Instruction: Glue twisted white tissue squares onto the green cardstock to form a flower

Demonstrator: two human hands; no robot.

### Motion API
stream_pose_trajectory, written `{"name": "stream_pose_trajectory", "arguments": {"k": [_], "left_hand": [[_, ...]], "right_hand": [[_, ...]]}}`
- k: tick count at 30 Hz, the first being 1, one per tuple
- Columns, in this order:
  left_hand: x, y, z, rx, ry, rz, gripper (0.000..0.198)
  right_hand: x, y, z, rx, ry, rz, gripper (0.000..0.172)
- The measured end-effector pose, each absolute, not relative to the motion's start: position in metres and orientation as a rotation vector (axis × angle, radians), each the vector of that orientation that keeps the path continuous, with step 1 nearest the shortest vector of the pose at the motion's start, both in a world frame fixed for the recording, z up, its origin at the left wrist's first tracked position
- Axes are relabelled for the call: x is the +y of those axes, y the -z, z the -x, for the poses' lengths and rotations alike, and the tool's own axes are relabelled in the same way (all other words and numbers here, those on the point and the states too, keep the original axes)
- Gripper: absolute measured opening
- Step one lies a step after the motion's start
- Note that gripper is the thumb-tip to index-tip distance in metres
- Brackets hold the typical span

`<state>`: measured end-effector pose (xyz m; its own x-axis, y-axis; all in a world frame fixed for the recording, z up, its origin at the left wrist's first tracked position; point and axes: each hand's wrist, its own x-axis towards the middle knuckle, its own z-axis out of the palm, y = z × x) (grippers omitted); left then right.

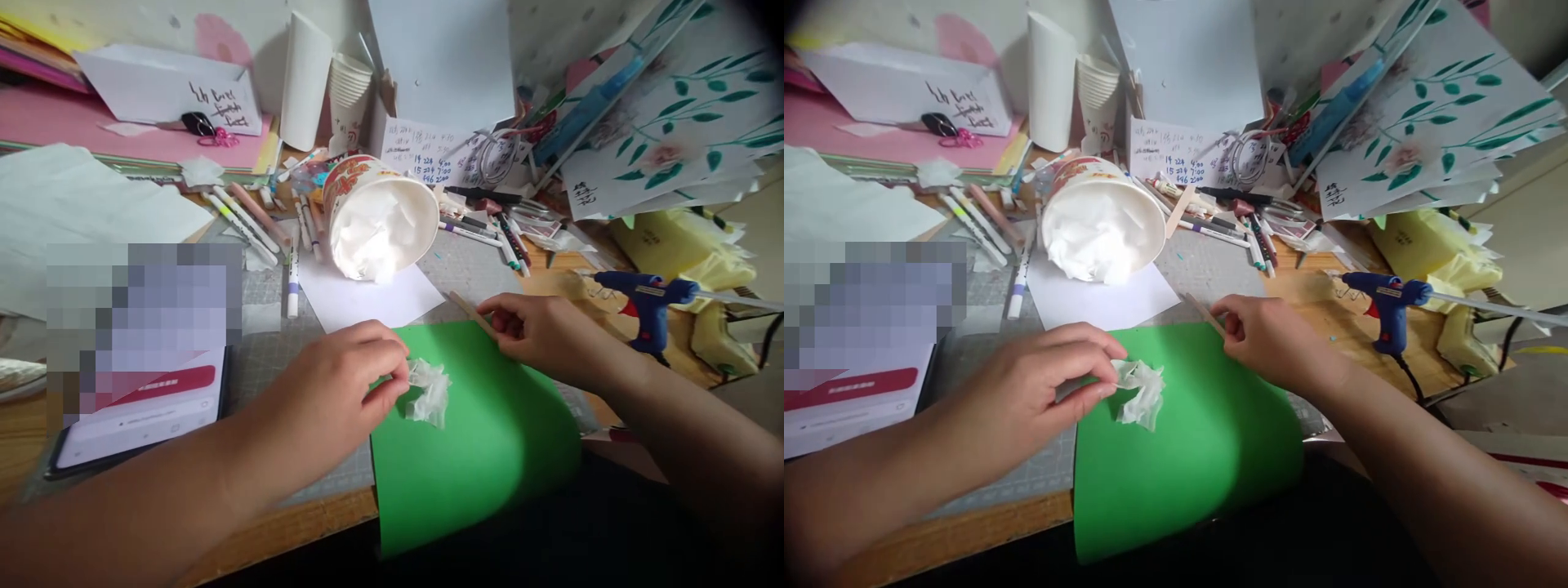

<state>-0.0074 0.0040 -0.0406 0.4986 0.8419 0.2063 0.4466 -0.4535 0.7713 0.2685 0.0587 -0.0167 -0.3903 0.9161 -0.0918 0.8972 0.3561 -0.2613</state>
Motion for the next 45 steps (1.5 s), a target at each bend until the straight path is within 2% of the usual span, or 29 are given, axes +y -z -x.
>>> {"name": "stream_pose_trajectory", "arguments": {"k": [3, 5, 8, 12, 22, 34, 45], "left_hand": [[0.003, 0.041, 0.007, 1.049, -0.779, -2.063, 0.019], [0.001, 0.044, 0.007, 1.068, -0.809, -2.055, 0.018], [-0.003, 0.049, 0.007, 1.108, -0.873, -2.06, 0.018], [-0.005, 0.051, 0.006, 1.133, -0.878, -2.029, 0.015], [-0.003, 0.04, 0.006, 1.111, -0.85, -1.966, 0.019], [-0.004, 0.041, -0.001, 1.183, -0.753, -2.109, 0.01], [-0.007, 0.049, -0.002, 1.099, -0.816, -2.088, 0.02]], "right_hand": [[0.066, 0.008, -0.267, -2.485, -0.493, 1.743, 0.02], [0.069, 0.0, -0.261, -2.352, -0.769, 1.704, 0.01], [0.07, -0.008, -0.242, -1.93, -1.246, 1.416, 0.002], [0.062, -0.006, -0.209, -1.621, -1.491, 1.096, 0.01], [0.056, 0.011, -0.193, -1.772, -1.611, 1.055, 0.016], [0.063, 0.012, -0.198, -1.99, -1.599, 1.046, 0.011], [0.063, 0.014, -0.194, -1.93, -1.617, 1.065, 0.009]]}}
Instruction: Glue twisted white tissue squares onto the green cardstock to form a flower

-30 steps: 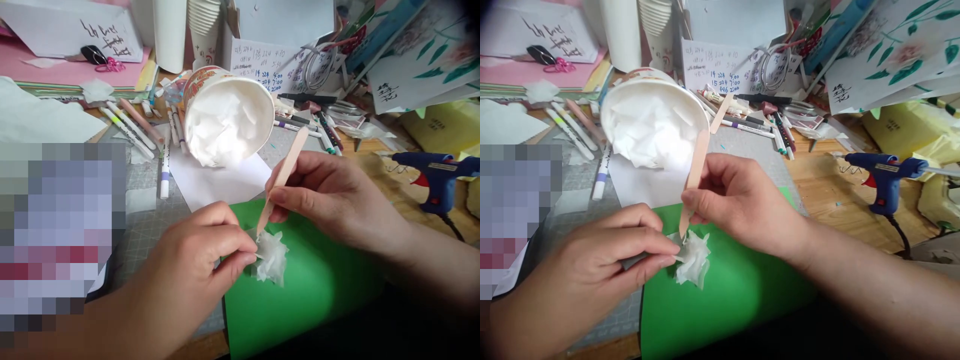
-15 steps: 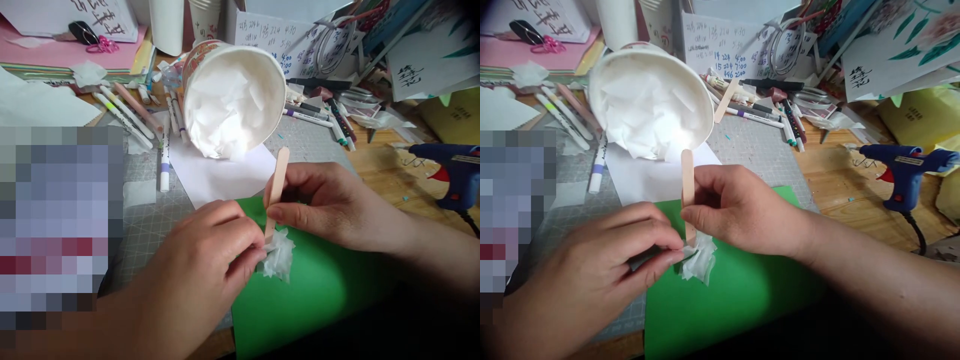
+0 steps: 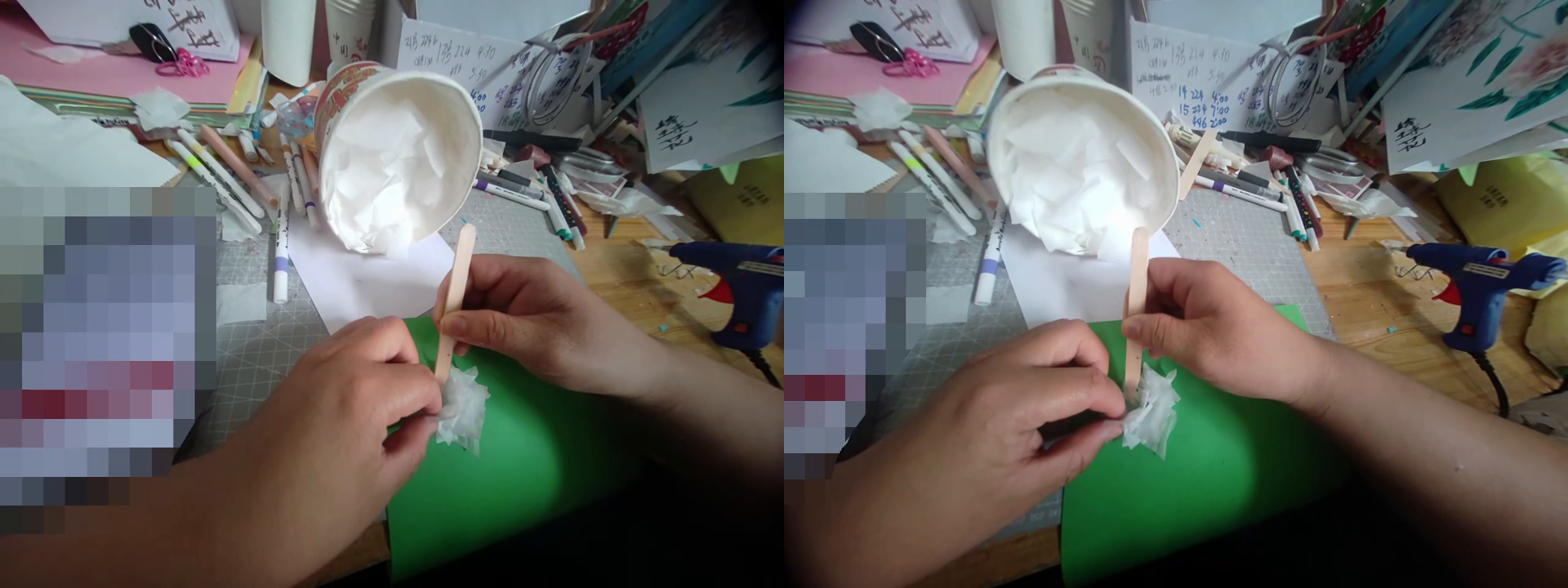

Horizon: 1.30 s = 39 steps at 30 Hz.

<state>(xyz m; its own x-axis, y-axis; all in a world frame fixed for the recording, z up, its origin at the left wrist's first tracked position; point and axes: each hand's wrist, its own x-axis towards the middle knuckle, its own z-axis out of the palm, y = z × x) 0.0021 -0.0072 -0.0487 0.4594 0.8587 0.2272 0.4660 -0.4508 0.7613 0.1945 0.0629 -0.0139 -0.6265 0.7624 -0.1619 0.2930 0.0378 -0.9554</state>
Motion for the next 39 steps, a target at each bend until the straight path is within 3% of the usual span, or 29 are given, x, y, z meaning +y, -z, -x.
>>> {"name": "stream_pose_trajectory", "arguments": {"k": [12, 20, 24, 30, 39], "left_hand": [[-0.008, 0.051, 0.0, 1.059, -0.808, -2.095, 0.018], [-0.009, 0.046, 0.002, 1.069, -0.703, -2.124, 0.017], [-0.01, 0.042, 0.003, 1.089, -0.694, -2.056, 0.012], [-0.009, 0.038, 0.002, 1.071, -0.717, -2.0, 0.026], [-0.009, 0.032, 0.002, 1.069, -0.534, -2.133, 0.02]], "right_hand": [[0.059, 0.005, -0.193, -2.178, -1.584, 0.988, 0.008], [0.058, 0.01, -0.199, -1.729, -1.652, 0.93, 0.006], [0.055, 0.01, -0.202, -1.7, -1.618, 0.925, 0.004], [0.05, 0.014, -0.208, -1.594, -1.637, 0.901, 0.002], [0.044, 0.009, -0.212, -1.611, -1.558, 0.967, 0.004]]}}
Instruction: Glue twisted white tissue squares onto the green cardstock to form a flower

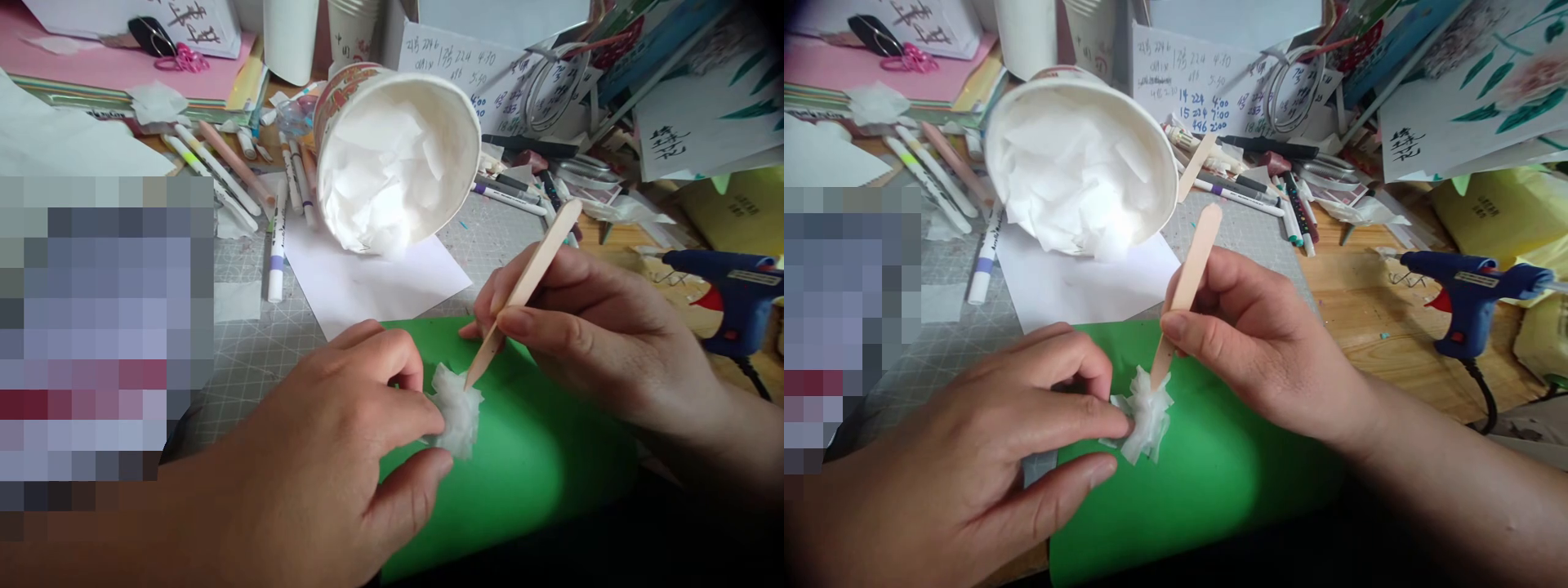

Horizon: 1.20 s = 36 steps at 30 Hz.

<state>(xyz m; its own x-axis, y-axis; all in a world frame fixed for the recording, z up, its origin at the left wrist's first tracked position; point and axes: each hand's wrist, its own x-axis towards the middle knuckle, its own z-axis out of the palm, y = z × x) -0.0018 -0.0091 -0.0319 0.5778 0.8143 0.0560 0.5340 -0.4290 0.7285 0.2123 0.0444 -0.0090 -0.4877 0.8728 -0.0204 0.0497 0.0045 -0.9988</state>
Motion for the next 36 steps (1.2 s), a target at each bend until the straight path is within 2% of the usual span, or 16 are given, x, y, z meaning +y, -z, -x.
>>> {"name": "stream_pose_trajectory", "arguments": {"k": [6, 17, 22, 27, 31, 36], "left_hand": [[-0.012, 0.029, 0.001, 1.09, -0.523, -2.116, 0.021], [-0.011, 0.033, 0.001, 1.026, -0.578, -2.131, 0.013], [-0.012, 0.037, 0.0, 1.011, -0.59, -2.197, 0.012], [-0.015, 0.033, 0.003, 1.053, -0.658, -2.165, 0.019], [-0.014, 0.033, 0.001, 1.142, -0.649, -2.165, 0.015], [-0.012, 0.04, -0.001, 1.12, -0.641, -2.174, 0.018]], "right_hand": [[0.041, 0.009, -0.212, -1.679, -1.459, 1.017, 0.009], [0.036, 0.01, -0.217, -1.874, -1.406, 1.012, 0.004], [0.035, 0.013, -0.218, -1.879, -1.405, 1.0, 0.003], [0.035, 0.012, -0.221, -1.848, -1.429, 0.99, 0.005], [0.035, 0.01, -0.221, -1.796, -1.444, 0.98, 0.002], [0.036, 0.012, -0.221, -1.699, -1.481, 0.991, 0.007]]}}
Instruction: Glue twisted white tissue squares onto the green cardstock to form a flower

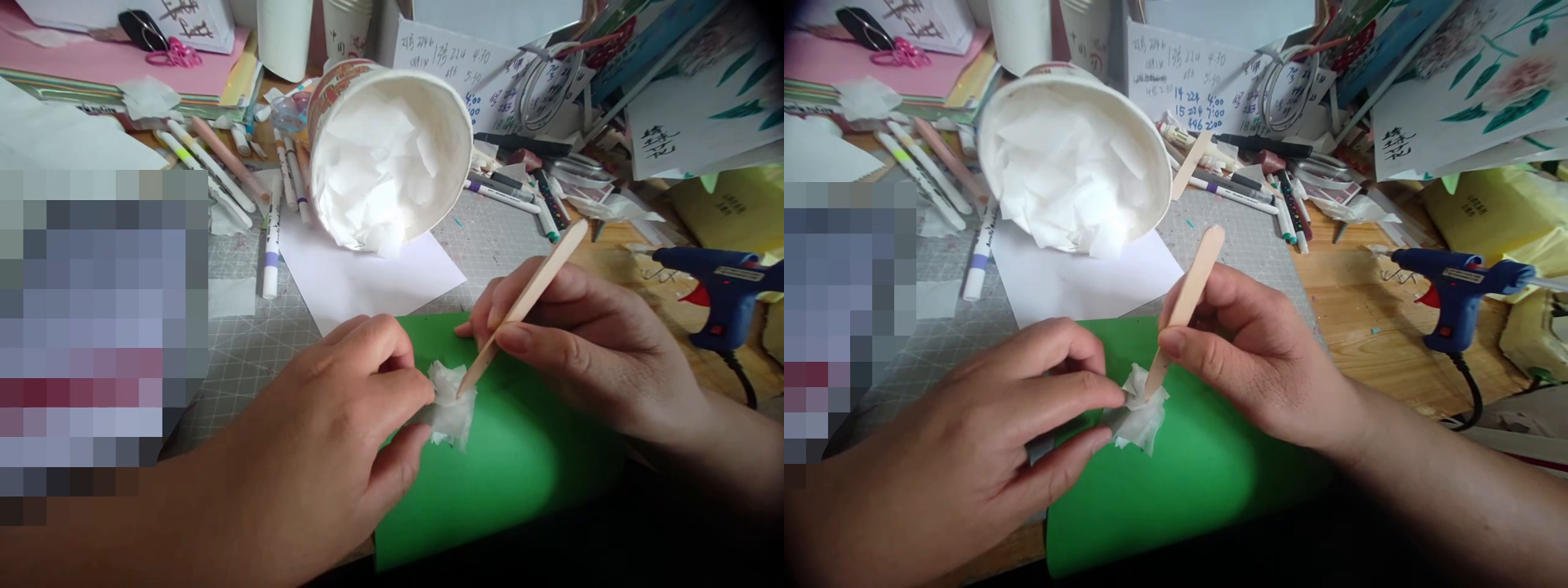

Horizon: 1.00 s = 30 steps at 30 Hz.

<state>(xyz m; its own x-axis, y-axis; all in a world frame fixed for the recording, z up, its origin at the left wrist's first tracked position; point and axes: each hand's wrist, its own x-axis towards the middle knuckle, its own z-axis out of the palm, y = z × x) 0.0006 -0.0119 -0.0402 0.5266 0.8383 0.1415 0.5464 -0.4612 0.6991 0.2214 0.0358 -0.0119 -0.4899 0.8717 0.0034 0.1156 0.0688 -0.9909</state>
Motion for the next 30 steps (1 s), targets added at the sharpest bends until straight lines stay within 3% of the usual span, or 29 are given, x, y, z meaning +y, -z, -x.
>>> {"name": "stream_pose_trajectory", "arguments": {"k": [16, 24, 30], "left_hand": [[-0.0118, 0.043, 0.0001, 1.014, -0.696, -2.172, 0.023], [-0.0108, 0.0391, 0.0029, 0.945, -0.704, -2.172, 0.021], [-0.0088, 0.0379, 0.0006, 0.944, -0.664, -2.16, 0.02]], "right_hand": [[0.0367, 0.0182, -0.2201, -1.934, -1.255, 0.962, 0.007], [0.0318, 0.022, -0.2216, -1.643, -1.391, 0.906, 0.005], [0.0307, 0.0192, -0.2235, -1.969, -1.254, 0.919, 0.003]]}}
